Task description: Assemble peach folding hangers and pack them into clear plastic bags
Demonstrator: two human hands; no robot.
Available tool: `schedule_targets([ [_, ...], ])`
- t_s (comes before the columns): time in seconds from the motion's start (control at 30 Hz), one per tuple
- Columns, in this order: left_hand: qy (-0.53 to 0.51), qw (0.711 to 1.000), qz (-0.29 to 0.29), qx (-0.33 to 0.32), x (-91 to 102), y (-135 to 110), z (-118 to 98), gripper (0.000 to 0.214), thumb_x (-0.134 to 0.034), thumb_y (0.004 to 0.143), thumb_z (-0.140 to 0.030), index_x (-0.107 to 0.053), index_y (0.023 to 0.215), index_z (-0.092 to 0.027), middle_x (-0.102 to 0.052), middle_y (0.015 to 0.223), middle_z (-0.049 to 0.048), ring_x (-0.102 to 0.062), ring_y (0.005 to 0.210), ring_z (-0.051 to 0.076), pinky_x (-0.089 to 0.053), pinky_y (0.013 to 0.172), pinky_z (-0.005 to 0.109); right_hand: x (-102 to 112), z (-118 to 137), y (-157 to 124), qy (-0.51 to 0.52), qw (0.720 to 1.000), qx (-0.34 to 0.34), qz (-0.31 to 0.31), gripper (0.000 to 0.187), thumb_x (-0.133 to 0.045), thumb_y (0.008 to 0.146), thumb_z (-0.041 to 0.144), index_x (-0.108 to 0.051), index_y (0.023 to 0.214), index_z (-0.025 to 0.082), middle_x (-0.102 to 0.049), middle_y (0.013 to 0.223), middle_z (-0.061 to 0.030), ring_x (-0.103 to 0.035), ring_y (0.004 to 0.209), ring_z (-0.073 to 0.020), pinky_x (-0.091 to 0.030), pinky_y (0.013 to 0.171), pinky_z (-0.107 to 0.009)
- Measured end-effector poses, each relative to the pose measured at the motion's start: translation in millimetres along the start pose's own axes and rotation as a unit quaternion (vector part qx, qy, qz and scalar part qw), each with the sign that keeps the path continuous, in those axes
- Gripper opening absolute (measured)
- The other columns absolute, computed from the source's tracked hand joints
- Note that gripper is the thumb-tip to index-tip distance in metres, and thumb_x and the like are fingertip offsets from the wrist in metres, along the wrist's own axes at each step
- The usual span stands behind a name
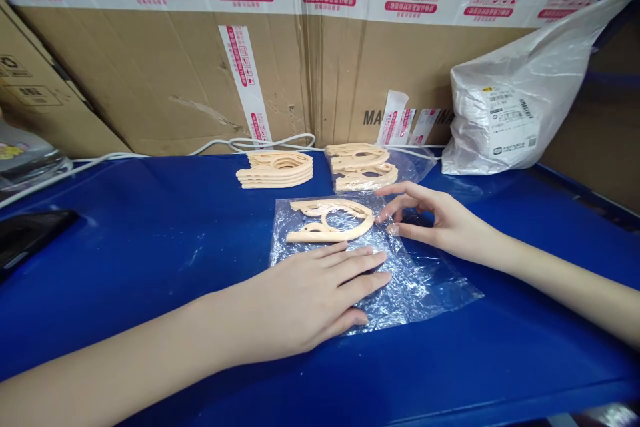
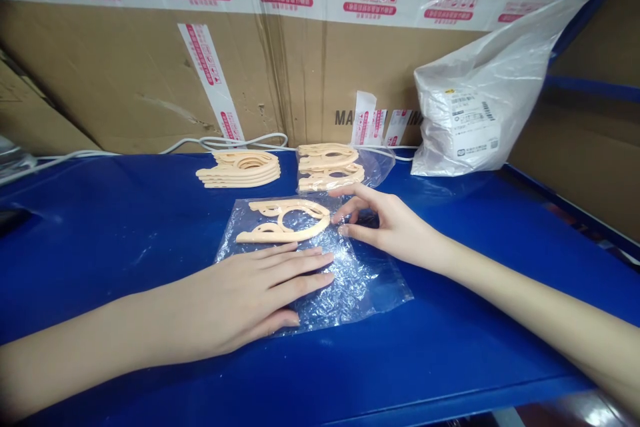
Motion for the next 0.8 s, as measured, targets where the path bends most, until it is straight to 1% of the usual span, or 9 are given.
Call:
schedule_targets([
  [0.13,0.007,1.0,0.003,0.001,-1.3,0.2,0.3,0.045,-0.036,0.106,-0.034,-0.044,0.146,-0.015,-0.04,0.156,0.0067,-0.04,0.143,0.021,-0.033,0.119,0.035,-0.5,1.0,-0.8,-0.003,1.0,0.009,0.003,0.041,-0.064,0.089,0.033,-0.053,0.128,0.022,-0.072,0.104,-0.0041,-0.068,0.099,-0.0187,-0.053,0.091,-0.036],
  [0.37,0.017,1.0,0.011,0.003,-3.5,-0.4,-1.0,0.045,-0.035,0.106,-0.034,-0.043,0.147,-0.016,-0.039,0.157,0.006,-0.039,0.143,0.02,-0.034,0.119,0.035,-0.6,0.0,-1.3,0.003,1.0,0.007,0.013,0.039,-0.061,0.093,0.03,-0.053,0.13,0.024,-0.072,0.107,-0.0032,-0.067,0.103,-0.0174,-0.051,0.093,-0.035],
  [0.53,0.012,1.0,-0.006,0.008,6.7,1.5,-0.7,0.045,-0.043,0.104,-0.038,-0.044,0.144,-0.017,-0.044,0.153,0.0079,-0.041,0.141,0.024,-0.035,0.117,0.04,-0.1,1.0,-0.7,0.003,1.0,0.007,0.014,0.037,-0.06,0.093,0.03,-0.053,0.128,0.023,-0.072,0.107,-0.003,-0.067,0.101,-0.0175,-0.052,0.09,-0.035],
  [0.6,0.003,0.999,-0.013,0.036,17.2,1.4,8.6,0.041,-0.048,0.101,-0.042,-0.051,0.135,-0.017,-0.053,0.145,0.0092,-0.049,0.133,0.027,-0.041,0.111,0.043,0.4,0.2,-0.8,-0.001,1.0,0.003,0.01,0.037,-0.06,0.092,0.031,-0.053,0.127,0.023,-0.072,0.107,-0.0033,-0.067,0.1,-0.0185,-0.052,0.087,-0.035],
  [0.67,-0.004,0.996,-0.015,0.091,28.6,-1.6,26.0,0.034,-0.048,0.101,-0.043,-0.057,0.12,-0.017,-0.061,0.131,0.0098,-0.058,0.119,0.028,-0.048,0.099,0.043,0.8,-1.2,-1.0,-0.006,1.0,-0.004,0.008,0.036,-0.061,0.092,0.032,-0.053,0.127,0.024,-0.072,0.107,-0.0034,-0.067,0.1,-0.0197,-0.051,0.083,-0.035],
  [0.7,-0.004,0.992,-0.016,0.125,33.9,-4.5,36.9,0.035,-0.049,0.099,-0.046,-0.057,0.118,-0.018,-0.062,0.125,0.0096,-0.06,0.114,0.028,-0.05,0.095,0.044,1.0,-1.9,-1.0,-0.008,1.0,-0.006,0.008,0.036,-0.061,0.092,0.032,-0.053,0.127,0.024,-0.072,0.107,-0.0034,-0.067,0.1,-0.0202,-0.051,0.08,-0.035],
  [0.73,-0.006,0.986,-0.012,0.164,37.9,-8.3,48.4,0.041,-0.051,0.097,-0.052,-0.056,0.118,-0.018,-0.063,0.123,0.0095,-0.061,0.11,0.029,-0.052,0.089,0.043,1.1,-2.6,-0.9,-0.011,1.0,-0.008,0.008,0.036,-0.061,0.092,0.032,-0.053,0.127,0.024,-0.072,0.108,-0.0035,-0.066,0.1,-0.0206,-0.05,0.079,-0.035],
  [0.77,-0.004,0.981,-0.004,0.195,40.6,-12.6,59.4,0.049,-0.053,0.093,-0.058,-0.054,0.123,-0.019,-0.063,0.125,0.0103,-0.061,0.11,0.03,-0.052,0.087,0.044,1.1,-3.1,-0.8,-0.013,1.0,-0.009,0.008,0.036,-0.06,0.092,0.032,-0.053,0.127,0.025,-0.072,0.109,-0.0036,-0.066,0.1,-0.0208,-0.05,0.077,-0.035],
  [0.8,-0.001,0.976,0.001,0.22,42.4,-16.9,69.1,0.06,-0.055,0.09,-0.064,-0.051,0.13,-0.019,-0.061,0.13,0.011,-0.059,0.116,0.031,-0.052,0.09,0.045,1.2,-3.5,-0.6,-0.015,1.0,-0.009,0.008,0.035,-0.06,0.093,0.031,-0.053,0.127,0.025,-0.072,0.11,-0.0037,-0.066,0.1,-0.0208,-0.049,0.076,-0.035],
])
Point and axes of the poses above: each hand's wrist, its own y-axis towards the middle knuckle, its own x-axis out of the back of the hand, z = x × y, the point moved 4 cm from there along y, towards the middle knuckle
